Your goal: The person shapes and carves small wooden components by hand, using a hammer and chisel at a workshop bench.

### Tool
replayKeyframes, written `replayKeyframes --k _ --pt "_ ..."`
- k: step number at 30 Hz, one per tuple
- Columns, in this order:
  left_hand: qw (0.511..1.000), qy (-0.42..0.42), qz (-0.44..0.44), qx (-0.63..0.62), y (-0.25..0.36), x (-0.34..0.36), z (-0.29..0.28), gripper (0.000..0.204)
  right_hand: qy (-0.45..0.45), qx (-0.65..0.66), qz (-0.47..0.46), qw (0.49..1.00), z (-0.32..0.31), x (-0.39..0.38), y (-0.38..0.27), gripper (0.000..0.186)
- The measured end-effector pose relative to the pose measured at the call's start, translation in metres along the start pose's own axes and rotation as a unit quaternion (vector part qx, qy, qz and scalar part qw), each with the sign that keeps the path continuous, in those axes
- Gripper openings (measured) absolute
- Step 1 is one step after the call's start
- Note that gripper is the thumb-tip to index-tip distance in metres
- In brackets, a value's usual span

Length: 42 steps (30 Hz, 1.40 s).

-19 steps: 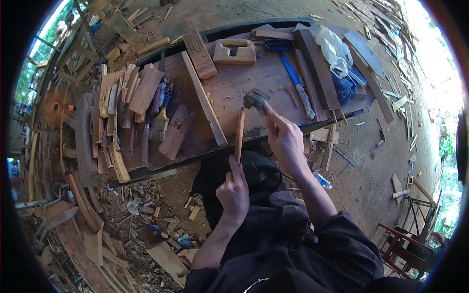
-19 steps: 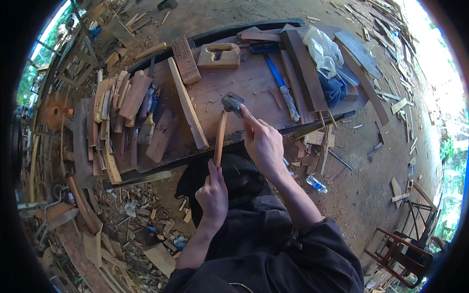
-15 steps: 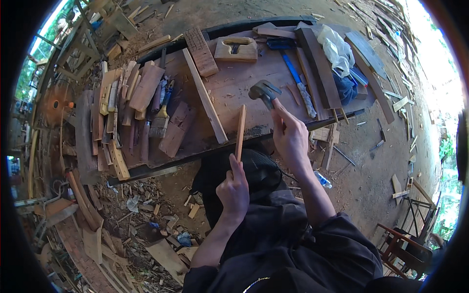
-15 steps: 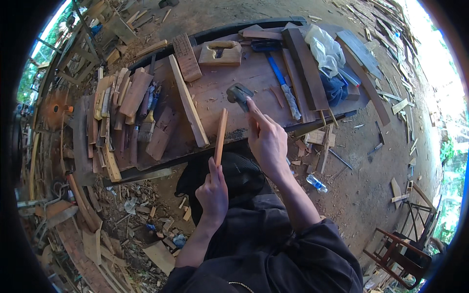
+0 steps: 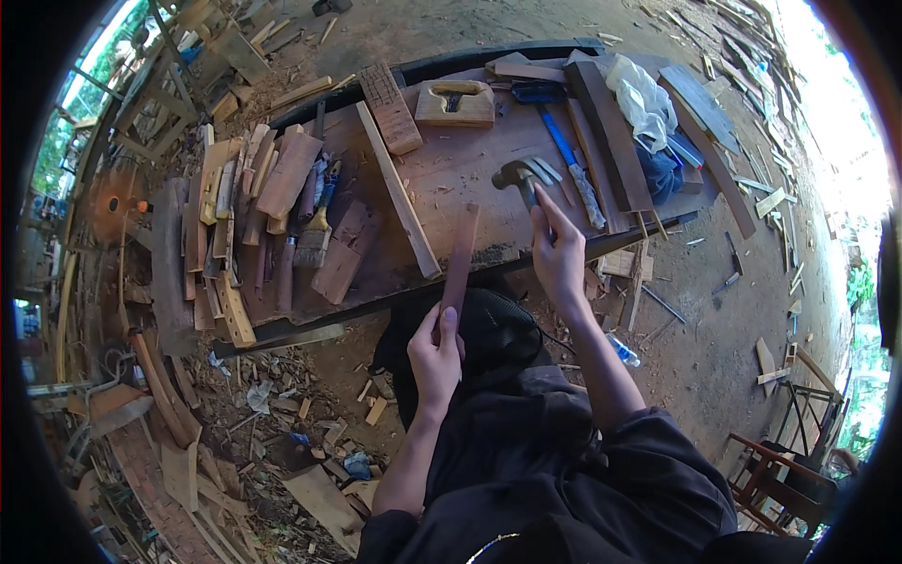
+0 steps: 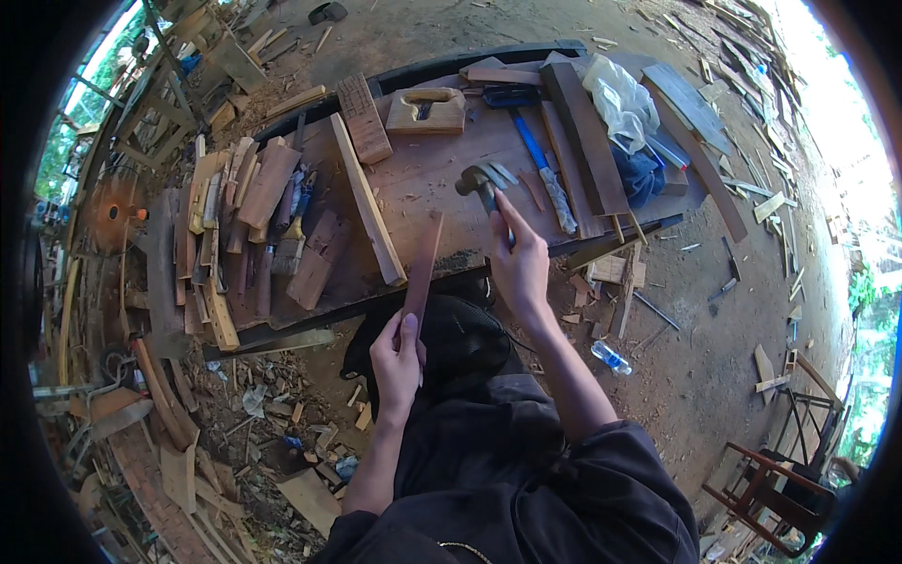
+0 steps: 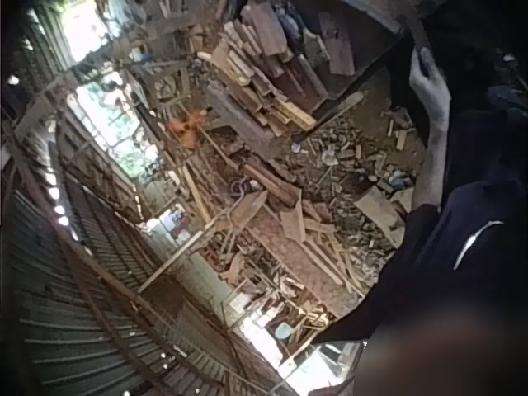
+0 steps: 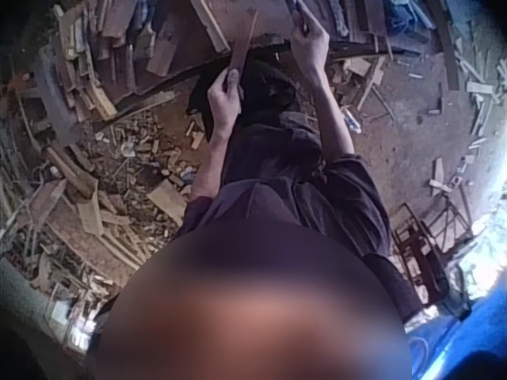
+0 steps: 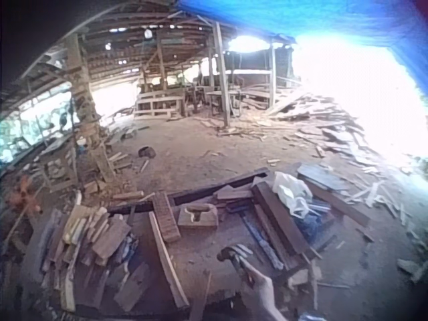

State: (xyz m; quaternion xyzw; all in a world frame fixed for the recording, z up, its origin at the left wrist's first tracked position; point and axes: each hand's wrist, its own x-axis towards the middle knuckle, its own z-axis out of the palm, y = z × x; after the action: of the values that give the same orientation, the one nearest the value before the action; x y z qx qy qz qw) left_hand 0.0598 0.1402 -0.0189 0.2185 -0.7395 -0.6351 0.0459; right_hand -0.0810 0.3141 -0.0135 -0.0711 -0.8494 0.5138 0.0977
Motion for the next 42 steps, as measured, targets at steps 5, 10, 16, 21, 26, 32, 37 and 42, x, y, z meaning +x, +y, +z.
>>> replayKeyframes --k 5,10,16,21,26,32,37,42 --pt "0.992 -0.061 -0.106 -0.044 -0.001 -0.001 0.002 0.042 -0.04 -0.068 -0.01 0.997 -0.025 0.019 -0.006 0.037" --pt "0.985 -0.069 -0.138 -0.079 -0.007 0.004 -0.003 0.041 -0.098 -0.103 -0.151 0.978 -0.039 0.008 -0.017 0.037" --pt "0.982 -0.079 -0.151 -0.083 -0.004 0.009 -0.01 0.042 -0.154 -0.188 -0.211 0.947 -0.04 0.01 -0.023 0.038" --pt "0.98 -0.088 -0.159 -0.087 -0.006 0.012 -0.017 0.043 -0.146 -0.165 -0.206 0.953 -0.038 0.013 -0.023 0.041" --pt "0.971 -0.126 -0.181 -0.096 -0.012 0.021 -0.038 0.039 -0.125 -0.182 -0.175 0.96 -0.039 0.015 -0.034 0.042" --pt "0.967 -0.14 -0.195 -0.09 -0.014 0.025 -0.048 0.042 -0.143 -0.192 -0.233 0.943 -0.042 0.013 -0.002 0.044" --pt "0.97 -0.127 -0.194 -0.074 -0.013 0.023 -0.051 0.046 -0.143 -0.168 -0.199 0.955 -0.039 0.002 -0.003 0.042" --pt "0.975 -0.117 -0.18 -0.054 -0.017 0.022 -0.048 0.047 -0.155 -0.145 -0.206 0.955 -0.038 0.003 -0.004 0.039"
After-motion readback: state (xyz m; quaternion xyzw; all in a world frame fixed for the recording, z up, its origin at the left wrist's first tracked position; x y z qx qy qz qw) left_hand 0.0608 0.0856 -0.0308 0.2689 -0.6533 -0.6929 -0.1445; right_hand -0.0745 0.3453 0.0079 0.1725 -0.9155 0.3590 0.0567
